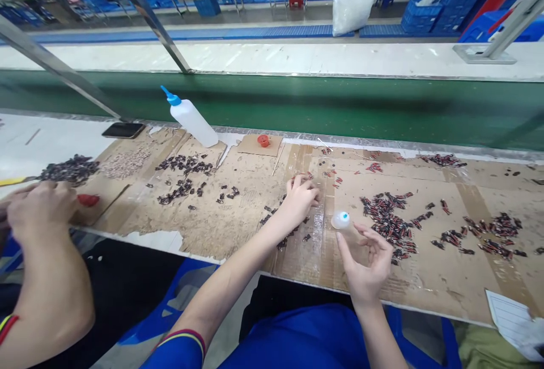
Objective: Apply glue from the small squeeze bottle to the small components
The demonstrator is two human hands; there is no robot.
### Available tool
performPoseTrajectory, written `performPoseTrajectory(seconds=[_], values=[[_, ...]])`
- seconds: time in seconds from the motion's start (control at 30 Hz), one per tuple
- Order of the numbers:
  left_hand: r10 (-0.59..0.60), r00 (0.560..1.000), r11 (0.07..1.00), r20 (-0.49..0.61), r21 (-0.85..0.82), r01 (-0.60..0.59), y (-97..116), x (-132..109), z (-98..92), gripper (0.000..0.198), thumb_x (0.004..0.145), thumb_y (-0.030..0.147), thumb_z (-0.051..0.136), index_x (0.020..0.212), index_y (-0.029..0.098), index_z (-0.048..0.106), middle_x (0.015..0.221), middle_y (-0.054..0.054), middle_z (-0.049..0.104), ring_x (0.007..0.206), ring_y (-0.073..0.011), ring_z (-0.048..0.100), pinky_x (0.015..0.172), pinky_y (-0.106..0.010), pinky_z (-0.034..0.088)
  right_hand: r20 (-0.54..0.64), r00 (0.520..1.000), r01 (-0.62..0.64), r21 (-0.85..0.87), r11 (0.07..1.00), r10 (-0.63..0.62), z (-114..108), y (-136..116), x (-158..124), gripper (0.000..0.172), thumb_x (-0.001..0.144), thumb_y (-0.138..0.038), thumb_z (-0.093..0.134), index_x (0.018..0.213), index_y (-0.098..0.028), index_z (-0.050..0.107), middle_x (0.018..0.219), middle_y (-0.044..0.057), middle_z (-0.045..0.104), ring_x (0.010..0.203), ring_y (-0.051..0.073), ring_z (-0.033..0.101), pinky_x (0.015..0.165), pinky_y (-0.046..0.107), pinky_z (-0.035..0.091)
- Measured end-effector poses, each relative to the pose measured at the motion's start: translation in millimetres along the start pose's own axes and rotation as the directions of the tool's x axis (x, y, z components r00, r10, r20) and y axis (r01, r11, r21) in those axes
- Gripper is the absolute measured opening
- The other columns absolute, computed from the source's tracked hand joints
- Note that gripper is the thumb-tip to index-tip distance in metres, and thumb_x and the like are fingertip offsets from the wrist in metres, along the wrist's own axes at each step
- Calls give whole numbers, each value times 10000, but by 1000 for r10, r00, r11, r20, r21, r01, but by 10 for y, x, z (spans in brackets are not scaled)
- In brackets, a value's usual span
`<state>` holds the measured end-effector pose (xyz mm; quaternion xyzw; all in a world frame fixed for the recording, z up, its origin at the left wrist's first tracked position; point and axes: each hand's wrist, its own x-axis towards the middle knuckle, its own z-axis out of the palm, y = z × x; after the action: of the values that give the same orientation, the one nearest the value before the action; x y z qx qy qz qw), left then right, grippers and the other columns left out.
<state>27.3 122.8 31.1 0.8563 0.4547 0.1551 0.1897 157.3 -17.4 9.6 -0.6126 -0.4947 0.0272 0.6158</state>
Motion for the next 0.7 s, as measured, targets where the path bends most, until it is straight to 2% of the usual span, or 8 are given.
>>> performPoseTrajectory(seconds=[0.1,0.17,0.2,0.3,0.37,0.47,0.6,0.7], values=[[55,998,998,-8,-12,-55,-5,-115,-75,97,820,119,676,750,186,670,932,-57,696,1164,-300,433,904,-450,305,75,997,-34,24,999,32,-22,-89,-65,226,745,-216,765,914,-199,617,886,70,712,757,184,661,628,305,519],[156,987,986,-37,-45,-158,18,-255,-118,86,857,137,641,802,198,666,931,-41,698,1122,-271,454,885,-413,308,175,956,-254,106,961,234,2,-163,-92,166,790,-299,723,905,-193,666,863,73,729,711,178,667,633,312,539],[222,973,972,-66,-64,-226,37,-339,-130,93,881,146,613,831,205,664,939,-32,700,1102,-253,466,882,-397,307,236,903,-401,164,901,359,21,-198,-100,206,805,-356,701,923,-189,683,865,80,737,721,187,678,626,312,547],[383,899,909,-213,-90,-408,100,-597,-128,168,945,169,522,856,216,656,931,-16,710,1056,-209,498,898,-368,292,423,669,-740,302,601,611,77,-275,-102,376,725,-498,738,919,-178,712,844,91,750,759,220,698,567,291,546],[411,859,885,-306,-92,-456,132,-728,-106,218,970,199,484,830,215,650,870,-7,714,1007,-192,526,892,-359,283,500,544,-839,333,430,674,96,-309,-92,416,605,-514,819,826,-175,724,781,79,746,718,209,689,539,266,531],[406,836,876,-368,-103,-471,144,-827,-76,263,985,246,464,798,218,647,811,6,717,939,-176,554,866,-355,281,569,415,-905,335,261,710,96,-366,-72,422,504,-479,882,758,-176,735,690,45,722,646,164,656,532,233,516],[412,823,861,-392,-128,-492,107,-870,-63,261,975,272,490,777,235,655,787,17,717,922,-169,568,867,-354,291,648,340,-935,311,171,682,85,-447,-45,399,520,-481,876,741,-174,748,645,21,686,602,123,614,483,189,488],[376,850,883,-370,-135,-450,69,-931,-47,224,959,274,517,788,242,658,920,-7,723,1023,-189,555,906,-364,305,665,337,-939,283,193,666,82,-444,-35,378,518,-477,873,712,-180,743,629,20,679,598,137,620,433,183,481]])
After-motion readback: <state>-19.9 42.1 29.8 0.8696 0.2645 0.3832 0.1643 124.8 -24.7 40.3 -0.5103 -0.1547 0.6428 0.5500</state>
